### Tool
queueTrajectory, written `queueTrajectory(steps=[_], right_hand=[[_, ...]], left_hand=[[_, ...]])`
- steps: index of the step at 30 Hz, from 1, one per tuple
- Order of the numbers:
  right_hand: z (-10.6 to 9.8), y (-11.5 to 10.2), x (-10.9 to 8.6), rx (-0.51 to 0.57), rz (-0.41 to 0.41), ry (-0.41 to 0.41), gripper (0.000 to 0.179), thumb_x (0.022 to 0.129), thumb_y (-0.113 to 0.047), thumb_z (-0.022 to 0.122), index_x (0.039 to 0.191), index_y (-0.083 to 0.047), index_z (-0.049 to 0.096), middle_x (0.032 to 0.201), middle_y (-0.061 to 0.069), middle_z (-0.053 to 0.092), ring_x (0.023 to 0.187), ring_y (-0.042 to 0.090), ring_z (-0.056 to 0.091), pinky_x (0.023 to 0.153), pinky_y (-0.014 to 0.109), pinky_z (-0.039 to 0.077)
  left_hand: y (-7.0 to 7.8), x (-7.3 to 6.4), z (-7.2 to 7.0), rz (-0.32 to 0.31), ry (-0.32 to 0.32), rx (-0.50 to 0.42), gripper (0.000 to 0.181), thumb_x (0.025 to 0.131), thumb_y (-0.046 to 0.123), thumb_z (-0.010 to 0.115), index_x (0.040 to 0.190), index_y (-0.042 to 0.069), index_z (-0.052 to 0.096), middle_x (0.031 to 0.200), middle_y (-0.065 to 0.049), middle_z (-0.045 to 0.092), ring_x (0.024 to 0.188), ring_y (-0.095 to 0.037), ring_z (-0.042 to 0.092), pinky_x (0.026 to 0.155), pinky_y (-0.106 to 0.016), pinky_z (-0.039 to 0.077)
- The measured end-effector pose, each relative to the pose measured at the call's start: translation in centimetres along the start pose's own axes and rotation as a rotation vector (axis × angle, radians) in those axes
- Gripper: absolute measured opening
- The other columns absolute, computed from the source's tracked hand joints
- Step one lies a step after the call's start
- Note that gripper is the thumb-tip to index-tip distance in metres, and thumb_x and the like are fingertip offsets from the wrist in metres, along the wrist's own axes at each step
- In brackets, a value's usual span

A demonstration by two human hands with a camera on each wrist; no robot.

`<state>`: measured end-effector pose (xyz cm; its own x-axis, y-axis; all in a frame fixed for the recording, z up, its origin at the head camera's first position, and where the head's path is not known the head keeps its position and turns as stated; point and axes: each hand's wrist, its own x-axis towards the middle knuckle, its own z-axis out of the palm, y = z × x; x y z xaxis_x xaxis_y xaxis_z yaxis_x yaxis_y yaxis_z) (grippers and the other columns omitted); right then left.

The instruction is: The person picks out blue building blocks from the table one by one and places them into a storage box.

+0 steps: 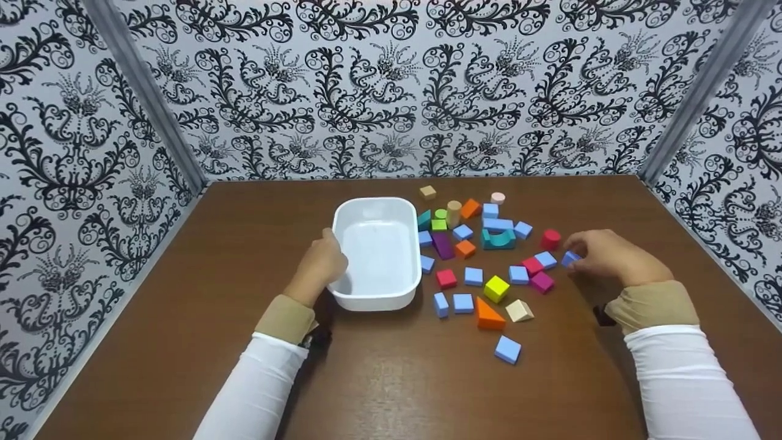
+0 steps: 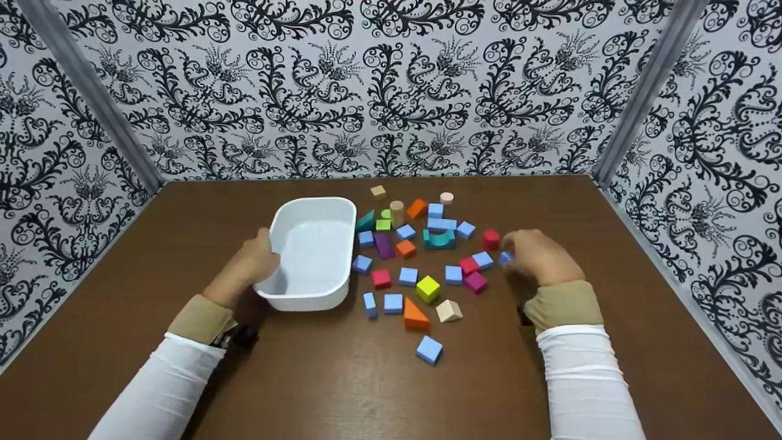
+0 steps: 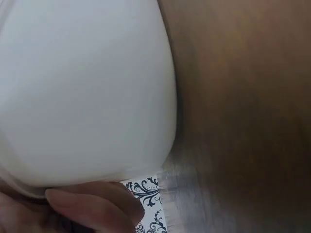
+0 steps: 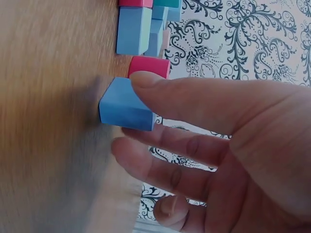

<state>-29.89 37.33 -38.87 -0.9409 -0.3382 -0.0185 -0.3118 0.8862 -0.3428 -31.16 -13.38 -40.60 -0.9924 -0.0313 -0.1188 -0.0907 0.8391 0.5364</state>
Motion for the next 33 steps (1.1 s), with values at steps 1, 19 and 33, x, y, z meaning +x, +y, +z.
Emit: queueTrajectory(steps=[1, 19, 33], right_hand=[[0.1, 0.1, 0.1, -0.004, -0.013, 0.002, 0.028, 0.085, -0.005, 0.081, 0.111, 0.006, 0.074, 0.103, 0.021, 0.076, 0.1, 0.041, 0.07, 0.092, 0.06, 0.055], [-0.2, 0.5, -0.2, -0.03, -0.032, 0.004, 0.014, 0.085, 0.003, 0.073, 0.097, -0.002, 0.078, 0.092, 0.013, 0.076, 0.083, 0.025, 0.064, 0.074, 0.041, 0.053], [-1.3, -4.6, -0.1, 0.016, -0.059, 0.06, 0.024, 0.097, 0.003, 0.064, 0.117, 0.0, 0.076, 0.114, 0.019, 0.074, 0.106, 0.038, 0.068, 0.096, 0.061, 0.055]], left_hand=[[-0.1, 0.1, -0.1, -0.002, -0.016, -0.013, 0.067, 0.101, 0.005, 0.047, 0.159, -0.014, 0.021, 0.137, -0.038, 0.059, 0.121, -0.043, 0.065, 0.101, -0.053, 0.055], [0.6, -0.2, 0.3, -0.02, -0.019, 0.004, 0.068, 0.1, 0.001, 0.051, 0.16, -0.013, 0.021, 0.139, -0.036, 0.058, 0.12, -0.043, 0.065, 0.102, -0.053, 0.055], [0.4, -0.3, 0.2, -0.046, -0.011, -0.002, 0.07, 0.101, 0.002, 0.05, 0.162, -0.012, 0.018, 0.143, -0.037, 0.055, 0.126, -0.043, 0.062, 0.105, -0.054, 0.053]])
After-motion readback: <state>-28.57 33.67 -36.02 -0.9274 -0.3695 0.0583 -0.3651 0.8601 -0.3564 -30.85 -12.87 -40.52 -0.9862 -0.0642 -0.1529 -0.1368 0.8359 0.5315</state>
